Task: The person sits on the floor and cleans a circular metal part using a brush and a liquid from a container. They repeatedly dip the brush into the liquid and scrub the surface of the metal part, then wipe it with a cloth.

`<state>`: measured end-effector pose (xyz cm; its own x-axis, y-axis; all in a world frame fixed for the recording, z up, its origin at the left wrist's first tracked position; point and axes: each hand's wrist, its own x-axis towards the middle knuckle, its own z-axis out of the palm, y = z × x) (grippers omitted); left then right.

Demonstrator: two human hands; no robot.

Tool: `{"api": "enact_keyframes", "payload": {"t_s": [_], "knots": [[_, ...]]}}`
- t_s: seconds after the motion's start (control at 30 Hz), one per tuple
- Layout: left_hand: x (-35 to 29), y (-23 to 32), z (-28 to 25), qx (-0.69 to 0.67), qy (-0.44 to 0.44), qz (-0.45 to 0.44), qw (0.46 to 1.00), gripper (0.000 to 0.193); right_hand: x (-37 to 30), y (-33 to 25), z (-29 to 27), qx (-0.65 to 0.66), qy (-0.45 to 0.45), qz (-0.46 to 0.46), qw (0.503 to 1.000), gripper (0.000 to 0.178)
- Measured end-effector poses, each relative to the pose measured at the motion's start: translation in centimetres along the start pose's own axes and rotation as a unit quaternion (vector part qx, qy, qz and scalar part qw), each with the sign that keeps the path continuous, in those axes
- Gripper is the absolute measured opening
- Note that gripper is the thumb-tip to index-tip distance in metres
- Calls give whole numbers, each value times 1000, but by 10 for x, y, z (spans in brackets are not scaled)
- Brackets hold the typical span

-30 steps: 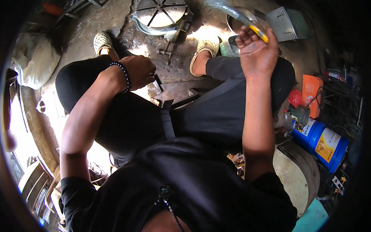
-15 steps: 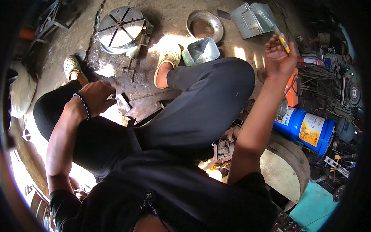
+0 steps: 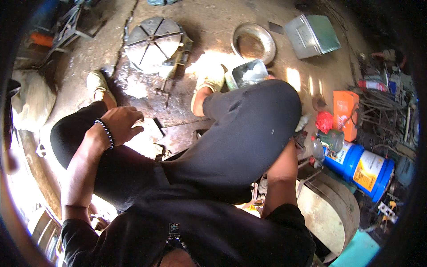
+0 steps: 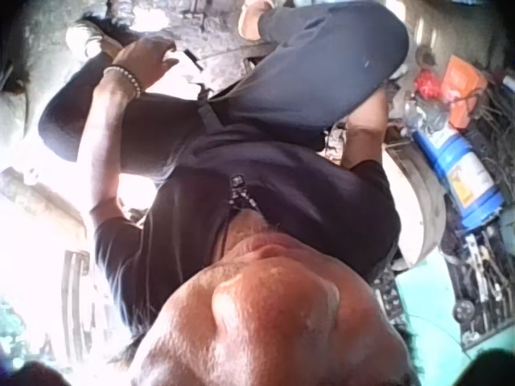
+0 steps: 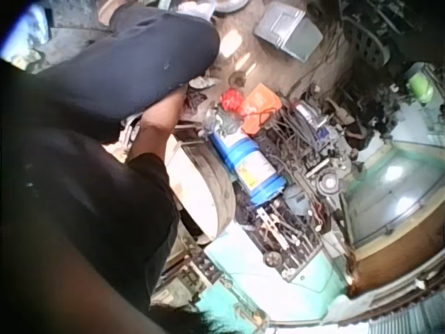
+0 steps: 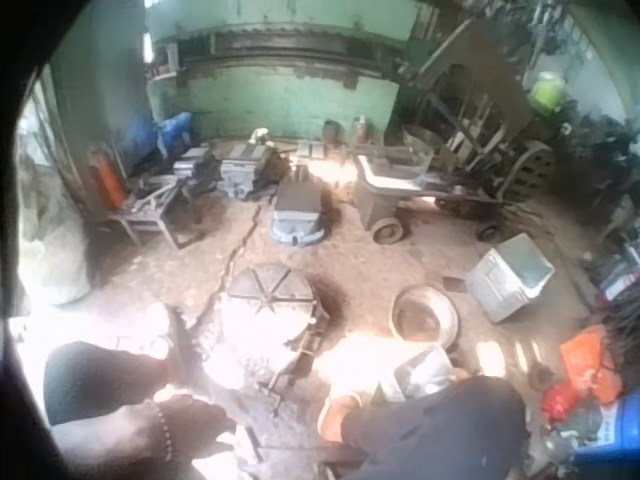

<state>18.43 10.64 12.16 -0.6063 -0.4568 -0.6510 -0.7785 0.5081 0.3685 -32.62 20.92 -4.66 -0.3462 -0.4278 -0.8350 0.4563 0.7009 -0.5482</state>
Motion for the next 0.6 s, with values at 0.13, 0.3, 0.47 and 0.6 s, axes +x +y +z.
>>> {"api": "enact_keyframes", "payload": {"t_s": [0.13, 0.3, 0.47, 0.6], "knots": [[5, -5, 2, 2, -7, -10, 1000, 29, 15, 50, -4, -87, 36, 7, 996, 32], [6, -14, 8, 1, 0, -17, 1000, 29, 9, 74, -32, -152, 70, 5, 986, 32], [2, -23, 10, 7, -5, -31, 999, 29, 7, 80, -48, -202, 90, -6, 975, 32], [-5, -22, 13, -30, 3, -30, 999, 28, 14, 59, -44, -236, 99, -50, 965, 32]]}}
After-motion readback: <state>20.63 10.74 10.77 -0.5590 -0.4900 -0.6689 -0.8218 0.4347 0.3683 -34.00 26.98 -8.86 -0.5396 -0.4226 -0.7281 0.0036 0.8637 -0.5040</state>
